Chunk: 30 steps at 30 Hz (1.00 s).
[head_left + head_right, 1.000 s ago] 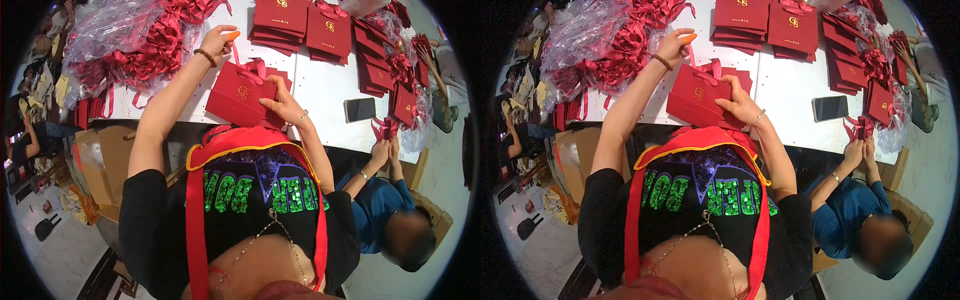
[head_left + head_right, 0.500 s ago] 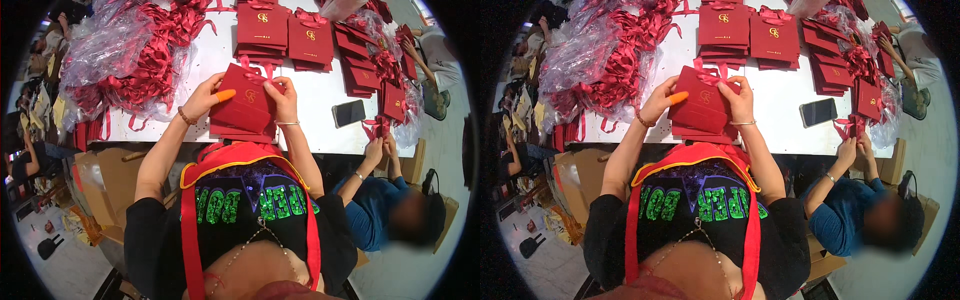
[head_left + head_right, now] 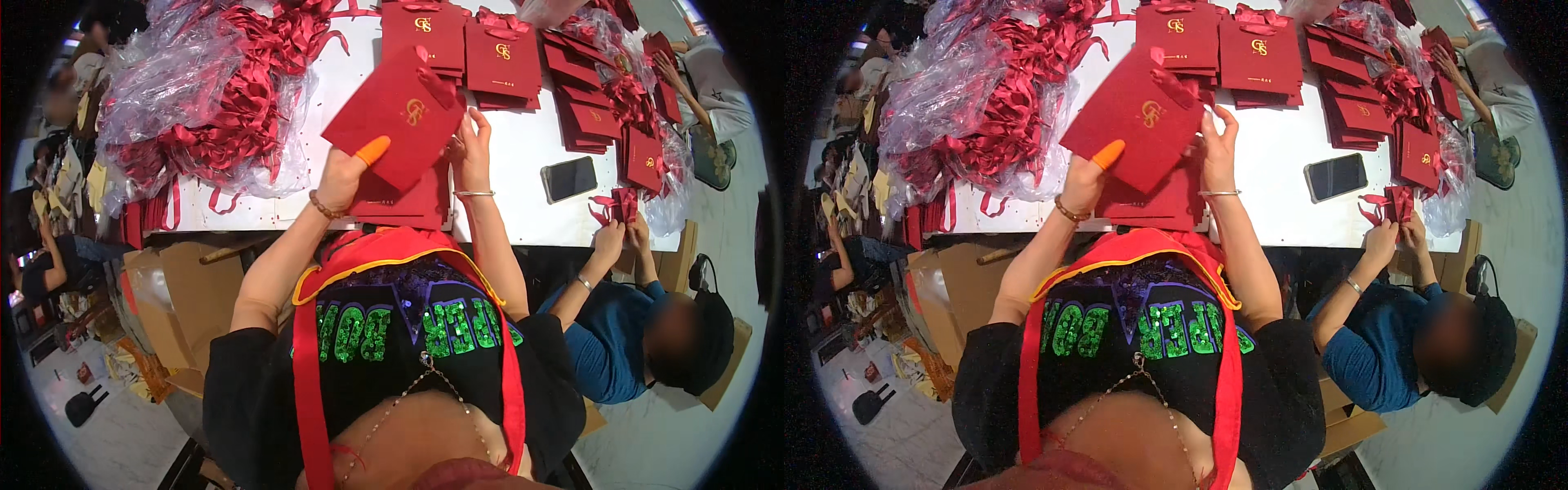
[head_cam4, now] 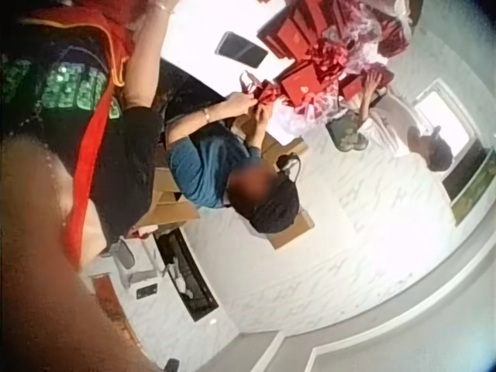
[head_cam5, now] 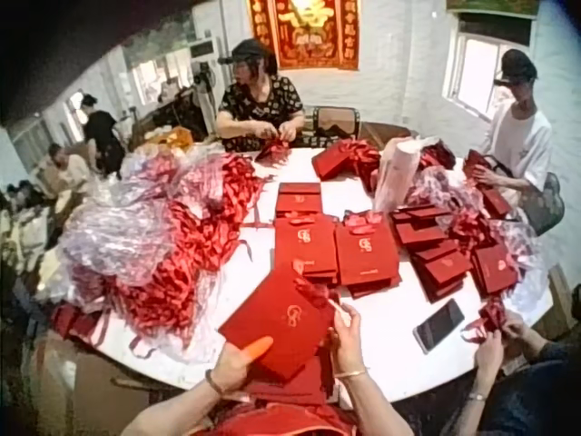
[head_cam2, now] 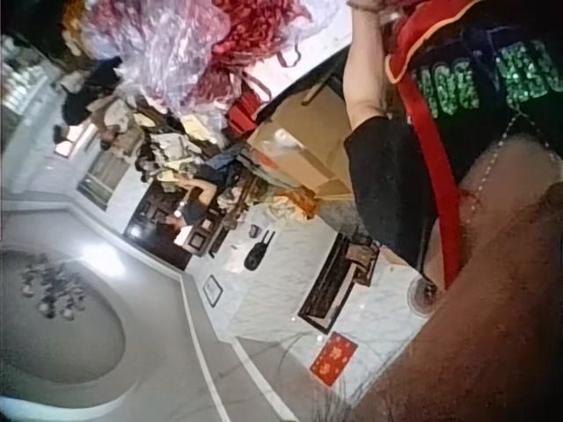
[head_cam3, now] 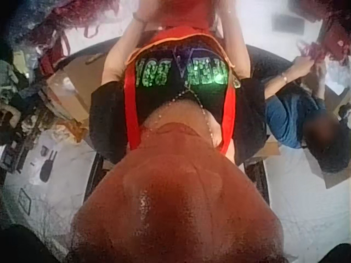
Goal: Tying red ribbons onto small red gift bags at a workstation.
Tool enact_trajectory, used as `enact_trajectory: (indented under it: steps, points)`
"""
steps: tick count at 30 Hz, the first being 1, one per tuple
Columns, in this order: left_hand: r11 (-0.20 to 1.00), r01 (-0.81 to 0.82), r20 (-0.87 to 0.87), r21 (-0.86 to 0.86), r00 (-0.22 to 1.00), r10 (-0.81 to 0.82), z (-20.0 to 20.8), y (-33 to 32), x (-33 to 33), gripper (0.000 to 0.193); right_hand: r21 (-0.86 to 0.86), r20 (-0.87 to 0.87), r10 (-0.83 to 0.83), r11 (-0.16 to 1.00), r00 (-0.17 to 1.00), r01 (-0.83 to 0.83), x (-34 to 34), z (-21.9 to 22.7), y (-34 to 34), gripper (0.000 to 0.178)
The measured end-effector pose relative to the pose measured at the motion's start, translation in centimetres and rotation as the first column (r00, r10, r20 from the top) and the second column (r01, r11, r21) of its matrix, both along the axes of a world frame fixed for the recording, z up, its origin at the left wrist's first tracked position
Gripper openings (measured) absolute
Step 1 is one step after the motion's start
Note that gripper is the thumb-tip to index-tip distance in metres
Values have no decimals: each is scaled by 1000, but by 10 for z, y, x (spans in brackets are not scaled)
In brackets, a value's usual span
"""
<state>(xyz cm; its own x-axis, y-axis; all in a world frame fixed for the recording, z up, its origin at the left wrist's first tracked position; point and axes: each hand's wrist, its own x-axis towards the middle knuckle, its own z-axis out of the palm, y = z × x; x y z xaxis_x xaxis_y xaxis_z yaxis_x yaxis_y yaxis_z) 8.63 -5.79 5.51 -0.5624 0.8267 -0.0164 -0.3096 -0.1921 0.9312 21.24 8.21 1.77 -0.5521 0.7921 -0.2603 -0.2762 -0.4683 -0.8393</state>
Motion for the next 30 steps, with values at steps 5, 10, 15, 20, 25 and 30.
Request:
enact_trajectory:
  steps: [5, 10, 15, 20, 25, 30]
  points:
    - [988, -150, -42, -40, 988, 149, 1, -3, -33, 24, 91, 167, 14, 995, 986, -29, 21, -11, 0, 33]
    - [933, -356, 32, 48, 934, 355, -10, -11, -65, 33, 814, 513, -193, 417, 836, -403, 20, -20, -6, 25]
    - [887, -430, -376, -168, 860, 345, 11, -19, -72, 11, 796, 603, -243, 130, 760, -591, -8, -16, -11, 62]
    - [899, -435, -643, -46, 702, 306, -6, -14, -82, 12, 487, 870, -94, 14, 484, -873, -19, -34, -14, 87]
    - [990, -60, -852, -124, 518, -75, 32, 12, -33, 34, 658, 752, 0, -46, 659, -752, -13, -54, -20, 87]
    - [977, 210, -990, 18, 141, -12, 8, 87, 28, 44, 690, 518, 397, 329, 758, -644, -16, -83, -21, 62]
